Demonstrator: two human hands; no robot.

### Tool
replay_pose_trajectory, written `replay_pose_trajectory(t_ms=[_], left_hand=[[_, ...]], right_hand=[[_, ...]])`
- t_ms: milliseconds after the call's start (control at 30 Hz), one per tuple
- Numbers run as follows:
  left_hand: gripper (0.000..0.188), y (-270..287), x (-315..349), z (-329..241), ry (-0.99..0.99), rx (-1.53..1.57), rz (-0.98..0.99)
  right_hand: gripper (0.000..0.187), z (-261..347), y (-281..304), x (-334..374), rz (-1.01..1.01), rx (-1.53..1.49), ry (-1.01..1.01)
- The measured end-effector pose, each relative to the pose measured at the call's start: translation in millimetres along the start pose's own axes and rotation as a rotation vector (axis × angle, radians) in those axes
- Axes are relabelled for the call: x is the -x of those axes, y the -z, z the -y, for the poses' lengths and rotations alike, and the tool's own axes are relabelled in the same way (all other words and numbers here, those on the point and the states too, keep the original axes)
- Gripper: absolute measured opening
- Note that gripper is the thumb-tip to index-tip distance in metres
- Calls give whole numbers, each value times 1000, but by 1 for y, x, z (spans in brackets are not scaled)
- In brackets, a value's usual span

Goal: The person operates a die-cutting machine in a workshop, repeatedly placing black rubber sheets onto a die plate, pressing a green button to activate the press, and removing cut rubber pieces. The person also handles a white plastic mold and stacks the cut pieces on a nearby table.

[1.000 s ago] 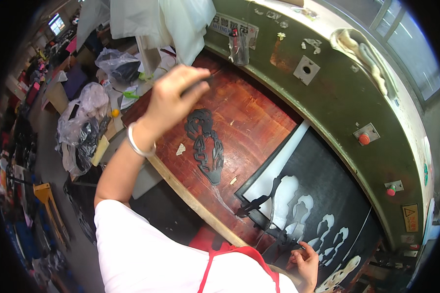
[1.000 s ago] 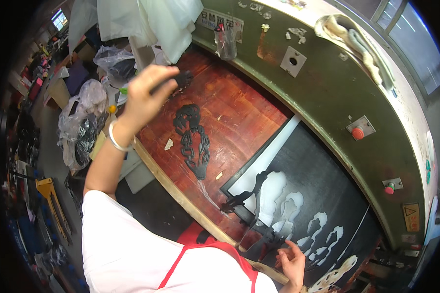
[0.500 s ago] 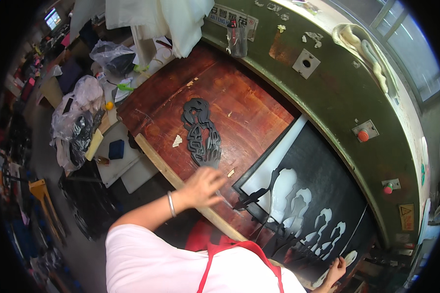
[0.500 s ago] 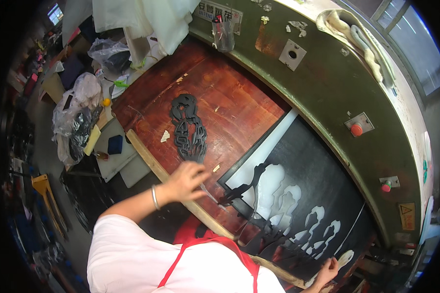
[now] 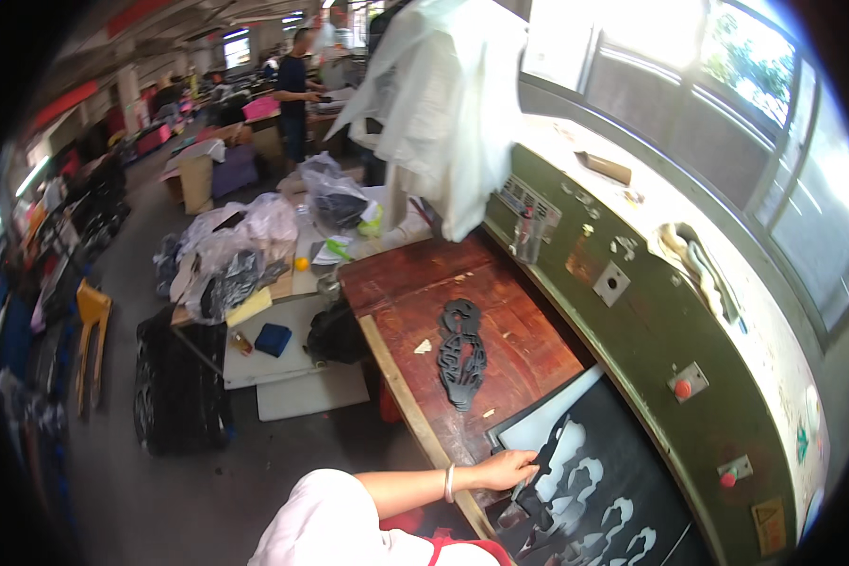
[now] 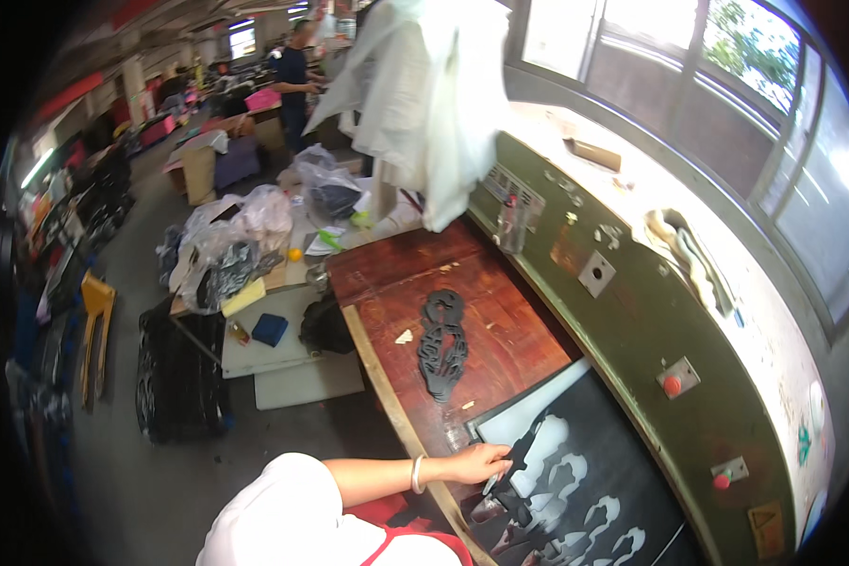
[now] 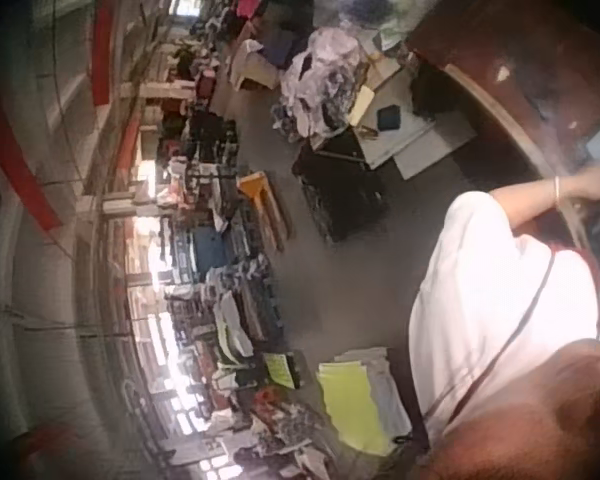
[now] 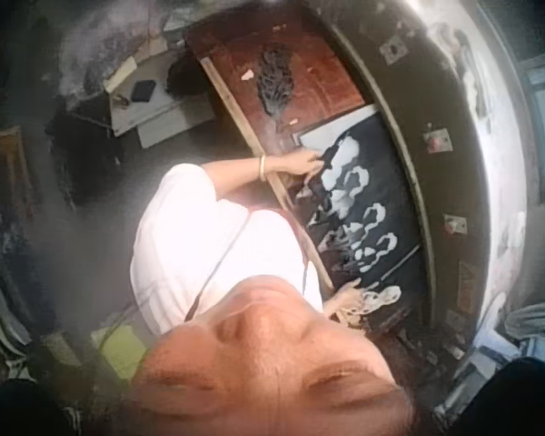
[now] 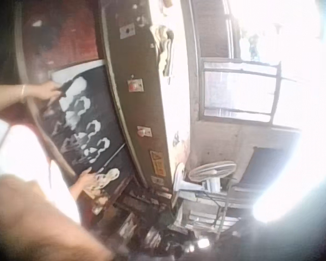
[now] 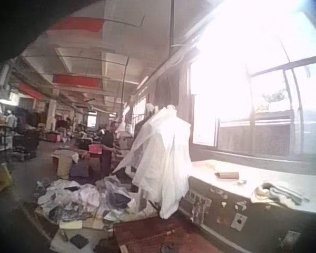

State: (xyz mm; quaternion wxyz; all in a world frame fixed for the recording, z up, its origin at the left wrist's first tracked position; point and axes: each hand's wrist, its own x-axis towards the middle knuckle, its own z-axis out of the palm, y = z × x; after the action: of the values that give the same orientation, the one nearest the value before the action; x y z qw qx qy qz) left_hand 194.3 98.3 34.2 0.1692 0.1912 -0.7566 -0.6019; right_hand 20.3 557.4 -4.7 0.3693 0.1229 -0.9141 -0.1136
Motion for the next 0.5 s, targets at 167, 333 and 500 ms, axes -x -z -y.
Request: replay_pose_trajectory(t_ms=[167, 333, 500], left_hand=[[27, -10, -17, 23, -119, -129, -164], [61, -36, 2, 37, 44, -186, -135], [84, -65, 3, 37, 87, -43, -135]], right_hand=[[51, 11, -9, 2, 129, -348, -15], [74, 5, -49, 4, 369, -224, -53], [87, 5, -41, -32, 439, -729, -416]])
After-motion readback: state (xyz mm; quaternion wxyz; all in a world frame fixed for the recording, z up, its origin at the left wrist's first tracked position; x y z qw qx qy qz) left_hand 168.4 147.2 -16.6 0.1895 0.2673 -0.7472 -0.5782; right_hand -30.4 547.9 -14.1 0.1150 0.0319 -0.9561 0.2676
